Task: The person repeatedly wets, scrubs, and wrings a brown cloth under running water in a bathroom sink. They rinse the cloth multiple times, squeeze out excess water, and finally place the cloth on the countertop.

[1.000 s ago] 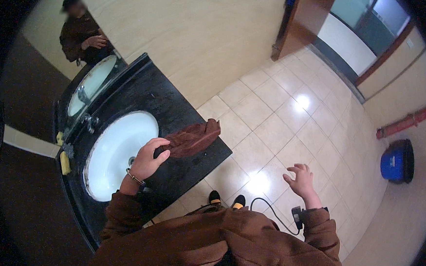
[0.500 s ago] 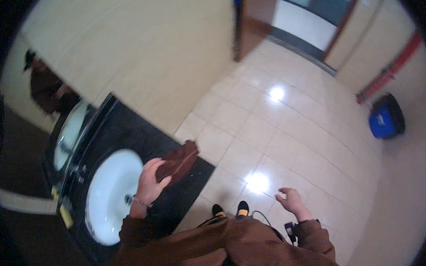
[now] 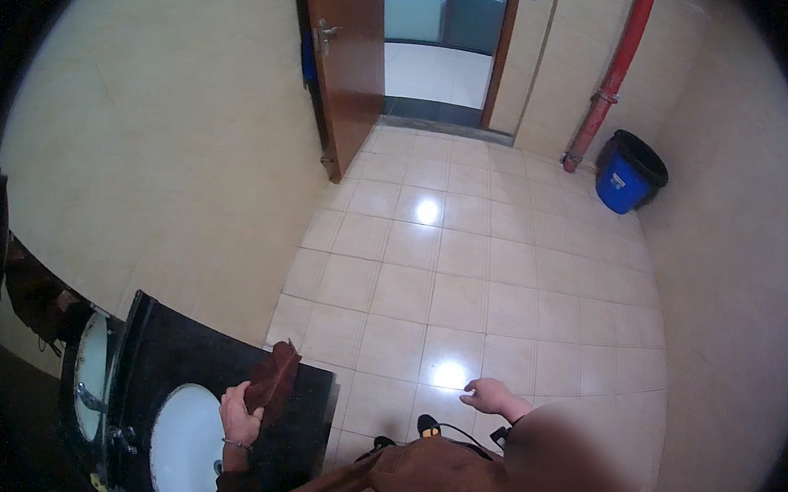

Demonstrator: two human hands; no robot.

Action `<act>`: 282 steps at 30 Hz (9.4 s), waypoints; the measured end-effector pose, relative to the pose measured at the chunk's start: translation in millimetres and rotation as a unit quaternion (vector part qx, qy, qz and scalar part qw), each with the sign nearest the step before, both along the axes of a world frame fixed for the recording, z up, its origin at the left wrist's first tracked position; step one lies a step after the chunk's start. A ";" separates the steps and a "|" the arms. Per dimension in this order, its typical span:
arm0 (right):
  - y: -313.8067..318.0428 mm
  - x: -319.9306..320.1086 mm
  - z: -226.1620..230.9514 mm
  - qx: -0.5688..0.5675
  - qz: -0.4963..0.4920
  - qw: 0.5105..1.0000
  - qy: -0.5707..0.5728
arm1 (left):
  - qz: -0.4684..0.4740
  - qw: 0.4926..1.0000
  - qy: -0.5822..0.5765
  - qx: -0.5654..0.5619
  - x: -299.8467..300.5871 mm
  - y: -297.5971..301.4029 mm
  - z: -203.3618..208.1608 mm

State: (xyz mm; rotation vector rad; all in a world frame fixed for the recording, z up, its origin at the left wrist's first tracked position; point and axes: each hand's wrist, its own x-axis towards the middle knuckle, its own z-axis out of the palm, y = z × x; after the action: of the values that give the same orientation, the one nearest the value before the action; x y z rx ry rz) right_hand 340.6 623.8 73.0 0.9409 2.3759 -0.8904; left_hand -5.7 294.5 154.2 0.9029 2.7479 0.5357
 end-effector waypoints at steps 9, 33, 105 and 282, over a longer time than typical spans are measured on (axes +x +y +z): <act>2.7 5.0 -5.9 -0.027 -0.003 0.999 -0.026 | -0.008 0.940 -0.119 0.321 -20.6 9.5 31.7; 7.0 -8.3 14.7 -0.033 0.009 0.999 0.023 | -0.012 0.997 0.001 0.070 11.7 -5.6 47.3; -39.3 -119.2 -45.7 0.000 0.971 0.236 -0.027 | 0.759 0.620 -0.186 0.071 717.8 365.4 -76.0; -113.1 666.3 232.6 -0.311 0.713 -0.391 -0.493 | 0.356 -0.162 0.883 0.258 1075.8 382.6 148.5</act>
State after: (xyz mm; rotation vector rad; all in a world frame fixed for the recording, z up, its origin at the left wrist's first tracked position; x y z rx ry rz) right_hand 1006.9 510.7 305.6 4.0707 1.8667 -1.1219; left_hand 1070.1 677.1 302.7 0.3913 0.0004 0.0479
